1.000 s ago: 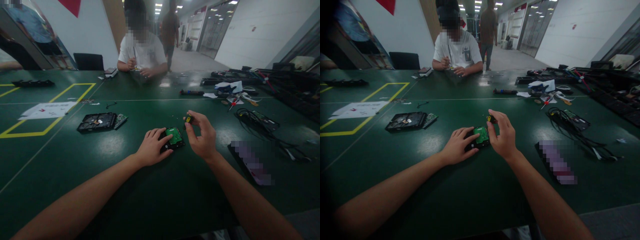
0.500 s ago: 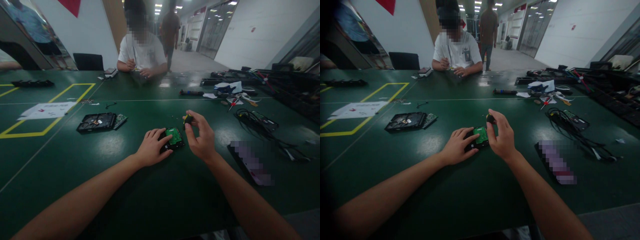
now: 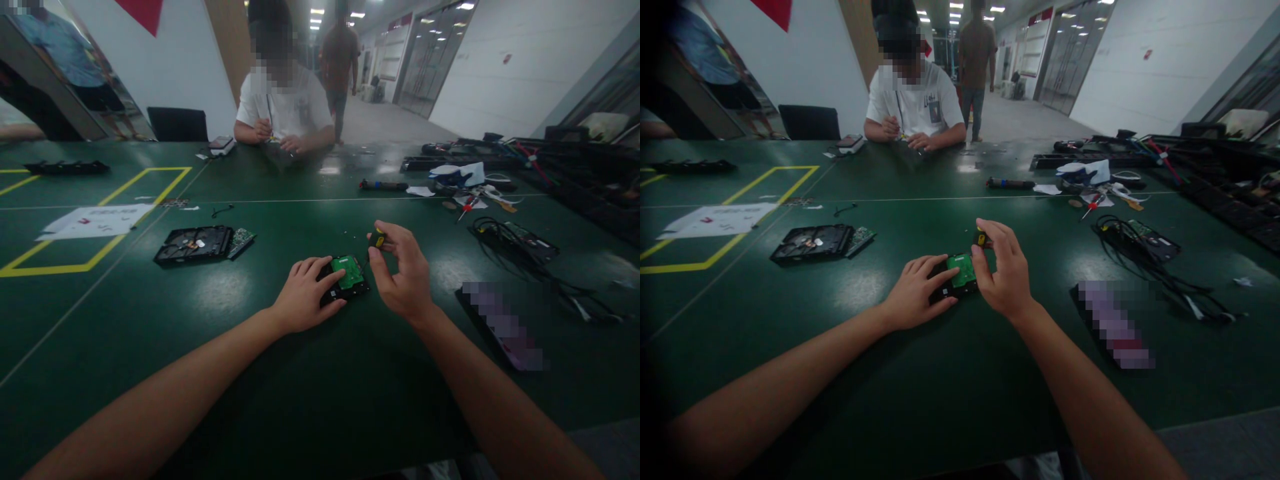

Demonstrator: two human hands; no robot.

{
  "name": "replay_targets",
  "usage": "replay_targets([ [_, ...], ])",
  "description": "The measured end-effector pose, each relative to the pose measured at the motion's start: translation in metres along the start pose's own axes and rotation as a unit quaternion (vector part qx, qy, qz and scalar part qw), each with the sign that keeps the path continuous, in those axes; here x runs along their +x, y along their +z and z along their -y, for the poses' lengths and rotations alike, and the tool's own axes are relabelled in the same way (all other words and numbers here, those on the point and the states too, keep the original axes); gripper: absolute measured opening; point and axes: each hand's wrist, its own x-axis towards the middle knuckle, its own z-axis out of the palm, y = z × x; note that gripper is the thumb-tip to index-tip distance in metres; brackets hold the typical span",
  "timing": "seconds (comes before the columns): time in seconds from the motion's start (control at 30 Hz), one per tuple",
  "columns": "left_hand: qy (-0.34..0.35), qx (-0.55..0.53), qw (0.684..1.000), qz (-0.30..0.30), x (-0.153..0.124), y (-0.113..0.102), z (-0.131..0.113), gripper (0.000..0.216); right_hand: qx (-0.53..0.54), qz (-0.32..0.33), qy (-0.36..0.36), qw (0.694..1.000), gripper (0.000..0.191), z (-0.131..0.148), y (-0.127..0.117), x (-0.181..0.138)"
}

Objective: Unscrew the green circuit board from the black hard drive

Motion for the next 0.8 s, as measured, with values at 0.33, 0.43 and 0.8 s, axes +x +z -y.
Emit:
replay_targets([
  [0.33,-0.001,0.013,1.000,0.004,0.001,-0.002,-0.002,0.063,0.007,0.000,-0.004,1.000,0.055,-0.007,0.001,-0.002],
  [0.43,0.002,0.019,1.000,0.007,0.001,-0.001,-0.002,0.063,0.035,0.017,0.011,0.999,0.056,-0.009,0.002,-0.004],
  [0.8,0.000,0.004,1.000,0.003,0.001,-0.002,-0.001,0.064,-0.026,-0.016,-0.020,0.999,0.054,0.000,0.000,0.002],
])
